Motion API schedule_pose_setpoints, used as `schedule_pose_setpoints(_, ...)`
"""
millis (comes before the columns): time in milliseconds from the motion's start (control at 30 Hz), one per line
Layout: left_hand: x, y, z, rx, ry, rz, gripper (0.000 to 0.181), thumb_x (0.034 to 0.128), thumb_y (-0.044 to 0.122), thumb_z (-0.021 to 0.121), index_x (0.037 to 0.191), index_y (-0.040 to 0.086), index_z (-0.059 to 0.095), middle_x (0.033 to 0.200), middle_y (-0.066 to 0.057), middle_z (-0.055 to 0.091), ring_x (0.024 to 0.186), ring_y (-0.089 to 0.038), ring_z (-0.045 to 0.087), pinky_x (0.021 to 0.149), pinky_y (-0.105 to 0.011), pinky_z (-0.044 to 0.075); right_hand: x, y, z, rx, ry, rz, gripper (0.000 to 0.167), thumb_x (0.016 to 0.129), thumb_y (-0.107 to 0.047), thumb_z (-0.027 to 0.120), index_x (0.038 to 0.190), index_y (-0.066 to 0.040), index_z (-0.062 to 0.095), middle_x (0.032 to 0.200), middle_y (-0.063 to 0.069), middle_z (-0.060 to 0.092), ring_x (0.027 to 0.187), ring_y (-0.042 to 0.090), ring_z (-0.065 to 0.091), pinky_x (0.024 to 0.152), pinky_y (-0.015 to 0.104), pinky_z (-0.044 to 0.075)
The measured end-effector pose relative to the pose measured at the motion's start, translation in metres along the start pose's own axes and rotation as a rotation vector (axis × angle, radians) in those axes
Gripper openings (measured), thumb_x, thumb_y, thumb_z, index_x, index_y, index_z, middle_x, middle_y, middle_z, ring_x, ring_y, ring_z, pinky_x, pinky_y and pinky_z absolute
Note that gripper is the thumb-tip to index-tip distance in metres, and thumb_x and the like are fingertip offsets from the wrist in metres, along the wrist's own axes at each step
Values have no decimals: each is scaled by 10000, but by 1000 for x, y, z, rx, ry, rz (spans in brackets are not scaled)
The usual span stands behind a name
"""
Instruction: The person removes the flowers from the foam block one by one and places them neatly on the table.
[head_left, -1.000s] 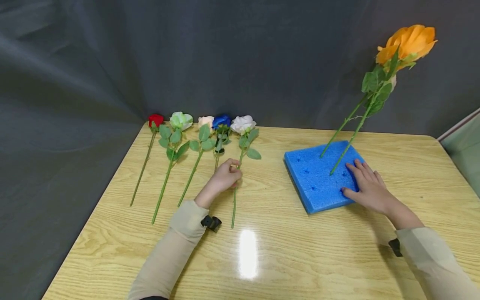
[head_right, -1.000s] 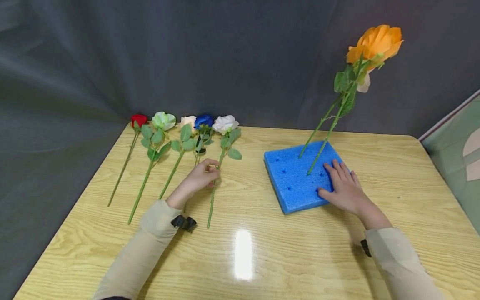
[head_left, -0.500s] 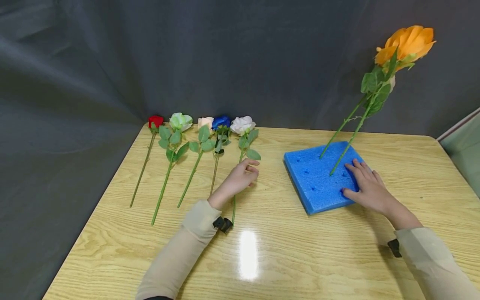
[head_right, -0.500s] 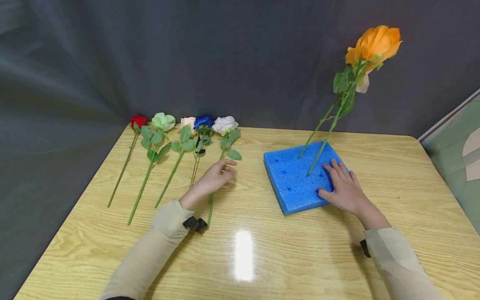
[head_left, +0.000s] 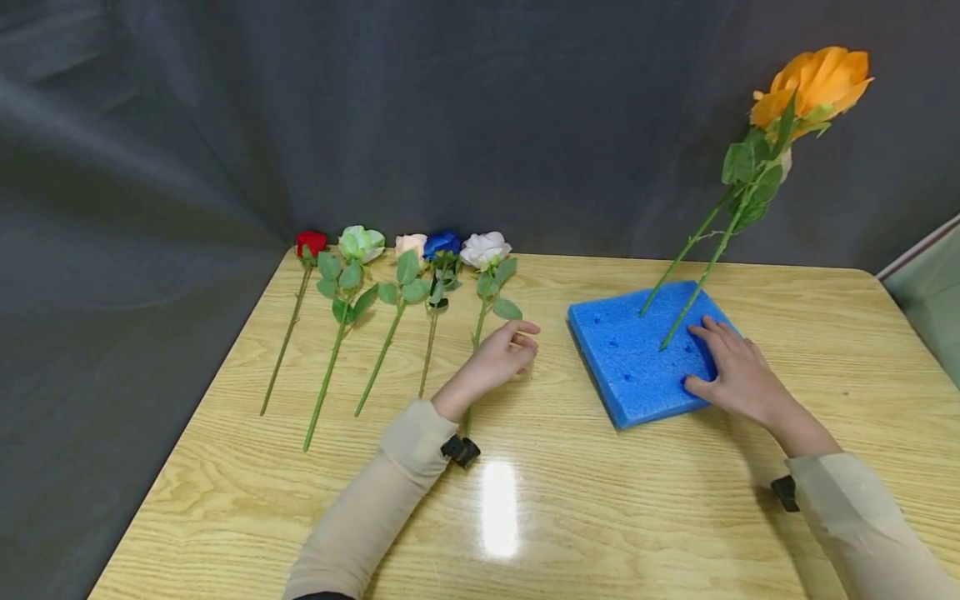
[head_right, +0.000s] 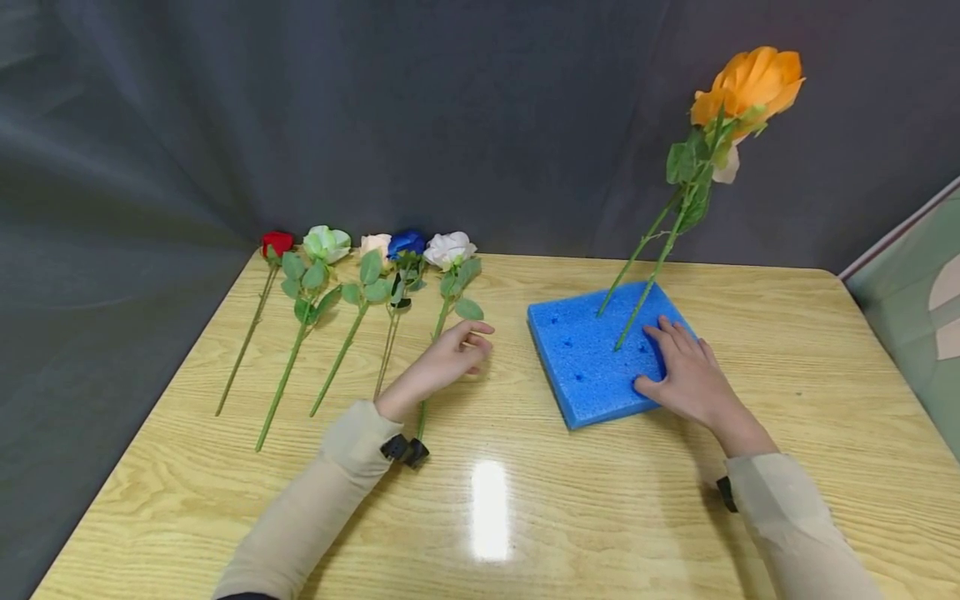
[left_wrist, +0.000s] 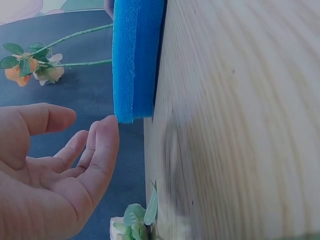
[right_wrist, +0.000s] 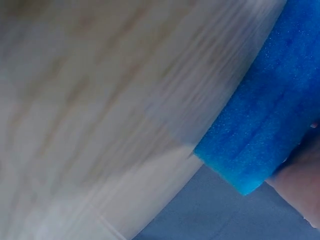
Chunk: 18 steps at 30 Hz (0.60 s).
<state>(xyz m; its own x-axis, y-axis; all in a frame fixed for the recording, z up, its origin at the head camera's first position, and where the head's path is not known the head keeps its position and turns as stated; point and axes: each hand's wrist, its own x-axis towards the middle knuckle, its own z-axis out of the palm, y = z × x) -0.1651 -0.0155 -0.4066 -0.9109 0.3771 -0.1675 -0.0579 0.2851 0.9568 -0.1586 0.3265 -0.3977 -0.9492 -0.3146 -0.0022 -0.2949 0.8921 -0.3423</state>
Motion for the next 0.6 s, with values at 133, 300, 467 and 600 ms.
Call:
schedule_pose_setpoints(133, 1, 1, 3, 6, -9, 9, 390, 985, 108, 449, 1367, 30, 449, 1229, -194, 559, 1073, -339, 602, 856, -380, 563, 1, 1, 0, 9, -1, -8, 742, 823, -223, 611, 1422, 95, 310, 1505, 360, 201, 1384, 547, 162, 1060, 738, 127)
schedule_pose_setpoints(300, 2, 3, 5, 11, -27, 25, 396, 990, 111, 441, 1376, 26, 440, 1235, -198, 553, 1071, -351, 601, 859, -398, 560, 0, 10, 0, 51, 21, -63, 728, 792, -172, 633, 1403, 91, 340, 1500, 363, 217, 1392, 539, 168, 1059, 744, 119)
schedule_pose_setpoints(467, 5, 6, 9, 10, -35, 44, 396, 993, 127, 441, 1375, 25, 444, 1221, -194, 557, 1047, -362, 606, 836, -401, 556, 0, 20, 2, 89, 43, -132, 715, 748, -125, 651, 1375, 83, 377, 1486, 362, 252, 1384, 541, 191, 1068, 743, 106)
schedule_pose_setpoints(600, 9, 9, 13, 0, -28, 55, 390, 998, 148, 449, 1370, 30, 455, 1217, -188, 560, 1029, -370, 616, 830, -430, 552, 1, 26, 0, 116, 43, -199, 694, 728, -81, 645, 1355, 81, 398, 1479, 360, 269, 1430, 479, 163, 1077, 743, 80)
